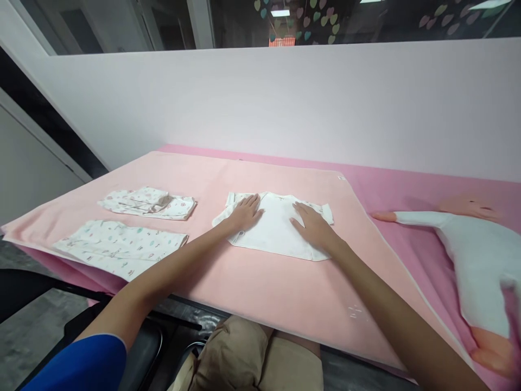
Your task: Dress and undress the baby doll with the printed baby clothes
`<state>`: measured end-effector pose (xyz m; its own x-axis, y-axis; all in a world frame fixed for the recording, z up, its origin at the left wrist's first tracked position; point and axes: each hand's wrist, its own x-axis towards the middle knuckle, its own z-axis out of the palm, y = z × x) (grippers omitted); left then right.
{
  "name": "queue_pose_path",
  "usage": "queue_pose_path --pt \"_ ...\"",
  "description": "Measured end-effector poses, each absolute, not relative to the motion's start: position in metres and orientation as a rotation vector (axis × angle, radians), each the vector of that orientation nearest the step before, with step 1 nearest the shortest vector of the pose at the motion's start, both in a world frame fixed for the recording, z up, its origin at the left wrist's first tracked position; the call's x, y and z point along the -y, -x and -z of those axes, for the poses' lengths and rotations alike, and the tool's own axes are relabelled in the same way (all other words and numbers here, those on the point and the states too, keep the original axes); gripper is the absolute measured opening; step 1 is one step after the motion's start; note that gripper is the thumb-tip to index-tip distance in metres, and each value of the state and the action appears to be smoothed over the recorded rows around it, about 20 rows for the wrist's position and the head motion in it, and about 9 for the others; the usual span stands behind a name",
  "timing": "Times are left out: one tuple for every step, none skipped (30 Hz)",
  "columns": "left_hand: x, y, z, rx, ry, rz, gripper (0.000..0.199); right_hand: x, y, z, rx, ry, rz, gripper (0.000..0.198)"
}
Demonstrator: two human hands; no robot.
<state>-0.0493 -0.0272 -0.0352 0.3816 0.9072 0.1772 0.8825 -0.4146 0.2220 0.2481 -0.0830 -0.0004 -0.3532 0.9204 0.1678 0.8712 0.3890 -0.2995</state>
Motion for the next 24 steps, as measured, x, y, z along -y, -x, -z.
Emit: queue_pose_path --pt "0.027 0.048 0.036 -1.649 -2.529 -0.404 0.073 0.075 -0.248 0.004 2.351 1.597 -0.229 0.074" --pt "0.025 0.047 0.037 -1.654 -2.526 -0.399 0.073 0.067 -0.247 0.009 2.358 1.621 -0.227 0.076" --pt "0.023 0.045 0.037 -1.660 -2.525 -0.400 0.073 0.060 -0.245 0.012 2.367 1.640 -0.222 0.077" --pt "0.020 0.044 0.036 -1.669 -2.521 -0.403 0.073 0.053 -0.244 0.016 2.375 1.651 -0.212 0.079" --pt "0.017 0.042 0.036 -1.680 -2.515 -0.410 0.072 0.048 -0.242 0.019 2.383 1.654 -0.197 0.079" --pt "0.014 0.041 0.036 -1.692 -2.508 -0.417 0.072 0.043 -0.242 0.022 2.386 1.654 -0.178 0.080" --pt "0.011 0.039 0.036 -1.704 -2.502 -0.421 0.072 0.038 -0.241 0.025 2.387 1.651 -0.156 0.080" --pt "0.009 0.037 0.036 -1.717 -2.495 -0.422 0.071 0.035 -0.240 0.027 2.384 1.651 -0.132 0.079" --pt "0.006 0.034 0.035 -1.733 -2.487 -0.419 0.071 0.032 -0.240 0.028 2.381 1.655 -0.110 0.079" --pt "0.004 0.031 0.035 -1.750 -2.479 -0.416 0.070 0.030 -0.238 0.028 2.378 1.666 -0.091 0.078" --pt "0.002 0.029 0.035 -1.764 -2.470 -0.414 0.069 0.028 -0.237 0.028 2.378 1.679 -0.076 0.078" --pt "0.001 0.027 0.034 -1.776 -2.464 -0.416 0.069 0.028 -0.235 0.027 2.380 1.693 -0.065 0.077" --pt "0.000 0.025 0.034 -1.788 -2.459 -0.424 0.069 0.028 -0.233 0.026 2.383 1.704 -0.058 0.077" --pt "0.000 0.023 0.033 -1.797 -2.459 -0.438 0.069 0.029 -0.232 0.023 2.386 1.711 -0.055 0.077" --pt "0.000 0.022 0.032 -1.805 -2.463 -0.459 0.068 0.031 -0.233 0.019 2.384 1.712 -0.048 0.076" --pt "0.001 0.022 0.031 -1.810 -2.474 -0.489 0.067 0.034 -0.236 0.014 2.373 1.707 -0.032 0.075" --pt "0.003 0.021 0.030 -1.811 -2.490 -0.527 0.066 0.038 -0.243 0.008 2.344 1.700 0.000 0.074" --pt "0.006 0.020 0.028 -1.804 -2.513 -0.572 0.064 0.043 -0.254 0.000 2.297 1.690 0.046 0.072" --pt "0.010 0.018 0.026 -1.784 -2.541 -0.624 0.063 0.048 -0.270 -0.009 2.237 1.679 0.106 0.070" --pt "0.014 0.015 0.024 -1.751 -2.567 -0.677 0.062 0.055 -0.292 -0.019 2.151 1.681 0.175 0.068" --pt "0.019 0.009 0.021 -1.705 -2.590 -0.727 0.062 0.062 -0.317 -0.030 2.077 1.681 0.237 0.067" --pt "0.025 0.001 0.018 -1.648 -2.605 -0.771 0.062 0.071 -0.346 -0.042 2.005 1.701 0.302 0.067" --pt "0.030 -0.011 0.014 -1.579 -2.613 -0.807 0.061 0.080 -0.377 -0.053 1.912 1.742 0.397 0.065" --pt "0.036 -0.025 0.011 -1.500 -2.617 -0.834 0.059 0.091 -0.407 -0.063 1.827 1.790 0.519 0.064"
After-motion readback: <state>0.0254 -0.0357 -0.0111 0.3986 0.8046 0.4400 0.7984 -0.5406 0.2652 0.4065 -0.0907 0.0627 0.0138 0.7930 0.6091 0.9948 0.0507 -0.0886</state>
